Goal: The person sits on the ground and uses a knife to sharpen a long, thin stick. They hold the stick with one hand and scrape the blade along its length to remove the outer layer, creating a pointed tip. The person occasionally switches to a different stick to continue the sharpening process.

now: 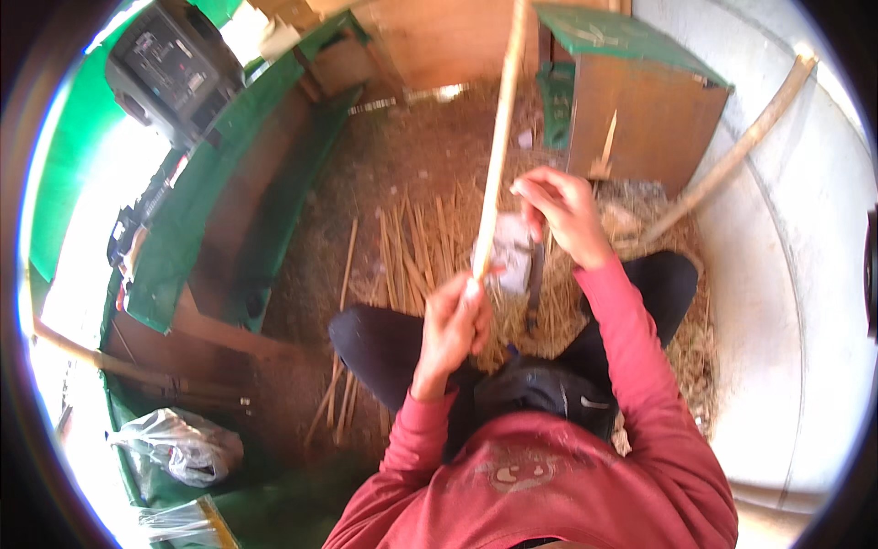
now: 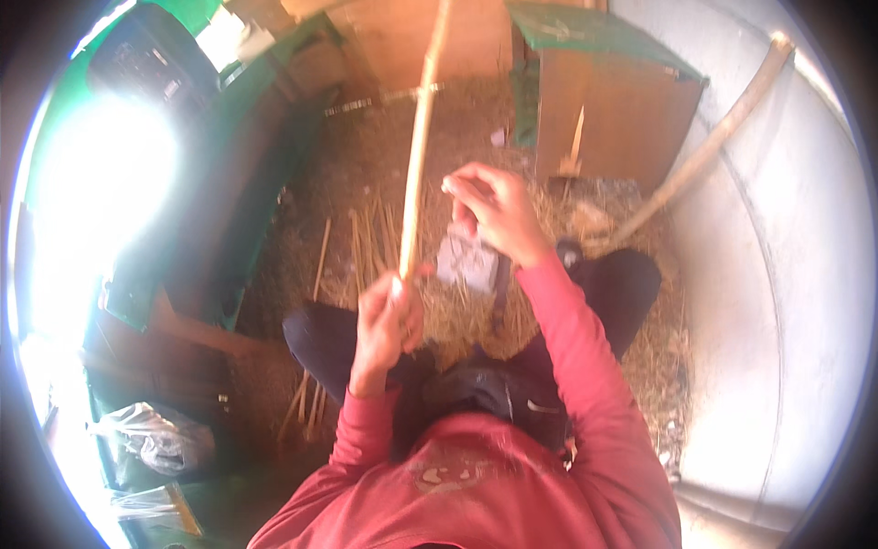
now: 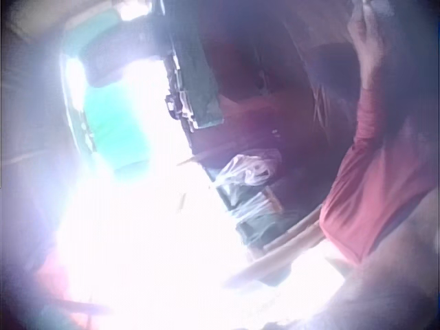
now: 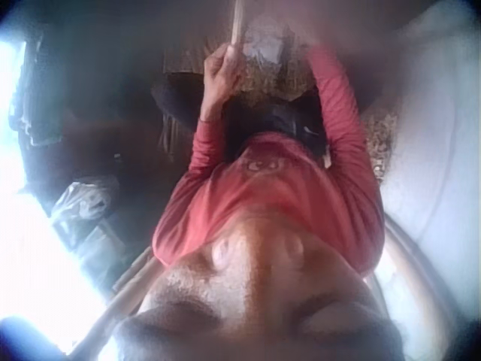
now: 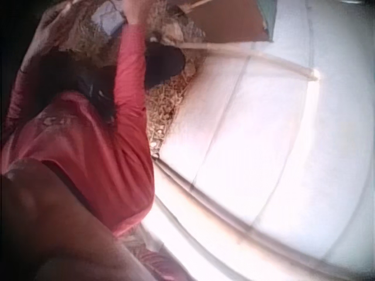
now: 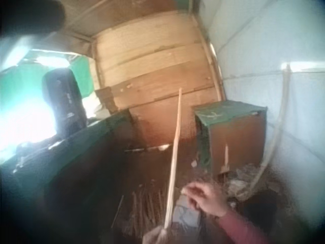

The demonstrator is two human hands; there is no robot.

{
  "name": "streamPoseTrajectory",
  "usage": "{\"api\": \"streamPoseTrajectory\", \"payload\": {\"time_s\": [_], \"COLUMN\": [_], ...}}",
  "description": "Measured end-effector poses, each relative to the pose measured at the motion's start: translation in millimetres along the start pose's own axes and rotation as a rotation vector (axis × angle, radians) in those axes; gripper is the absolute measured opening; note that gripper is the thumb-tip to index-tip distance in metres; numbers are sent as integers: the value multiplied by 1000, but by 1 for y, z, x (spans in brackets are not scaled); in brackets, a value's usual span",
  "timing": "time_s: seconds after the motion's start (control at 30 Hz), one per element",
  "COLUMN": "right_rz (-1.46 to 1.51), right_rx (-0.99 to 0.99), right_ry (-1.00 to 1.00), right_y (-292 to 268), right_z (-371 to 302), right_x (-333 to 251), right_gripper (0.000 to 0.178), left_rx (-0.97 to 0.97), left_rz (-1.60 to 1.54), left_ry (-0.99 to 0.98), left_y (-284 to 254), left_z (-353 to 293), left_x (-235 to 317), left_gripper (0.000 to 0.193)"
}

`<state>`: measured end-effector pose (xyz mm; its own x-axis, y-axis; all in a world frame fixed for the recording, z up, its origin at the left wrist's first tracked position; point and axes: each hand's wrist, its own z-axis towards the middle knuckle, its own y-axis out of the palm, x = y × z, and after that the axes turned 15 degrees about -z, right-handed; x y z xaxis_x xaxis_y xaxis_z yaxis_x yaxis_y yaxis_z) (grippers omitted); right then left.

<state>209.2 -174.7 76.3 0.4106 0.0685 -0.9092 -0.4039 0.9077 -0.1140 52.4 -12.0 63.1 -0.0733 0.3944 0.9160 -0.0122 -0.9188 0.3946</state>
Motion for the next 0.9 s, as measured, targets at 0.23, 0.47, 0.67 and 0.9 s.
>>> {"api": "streamPoseTrajectory", "payload": {"time_s": [0.23,0.47,0.67,0.9], "right_rz": [-545,-880,-790,-1114], "right_rx": [-448,-643,-451,-632], "right_ry": [759,827,946,1134], "right_y": [27,32,30,-28], "right_z": [-62,-71,-83,-145], "right_x": [273,321,384,482], "right_gripper": [12,15,17,19], "left_rx": [254,168,154,272], "left_rz": [-130,-154,-29,5], "left_ry": [201,377,539,483], "left_y": [-12,-23,-41,-78], "left_z": [-13,-4,18,32], "left_x": [-10,31,49,26], "left_gripper": [40,45,47,63]}}
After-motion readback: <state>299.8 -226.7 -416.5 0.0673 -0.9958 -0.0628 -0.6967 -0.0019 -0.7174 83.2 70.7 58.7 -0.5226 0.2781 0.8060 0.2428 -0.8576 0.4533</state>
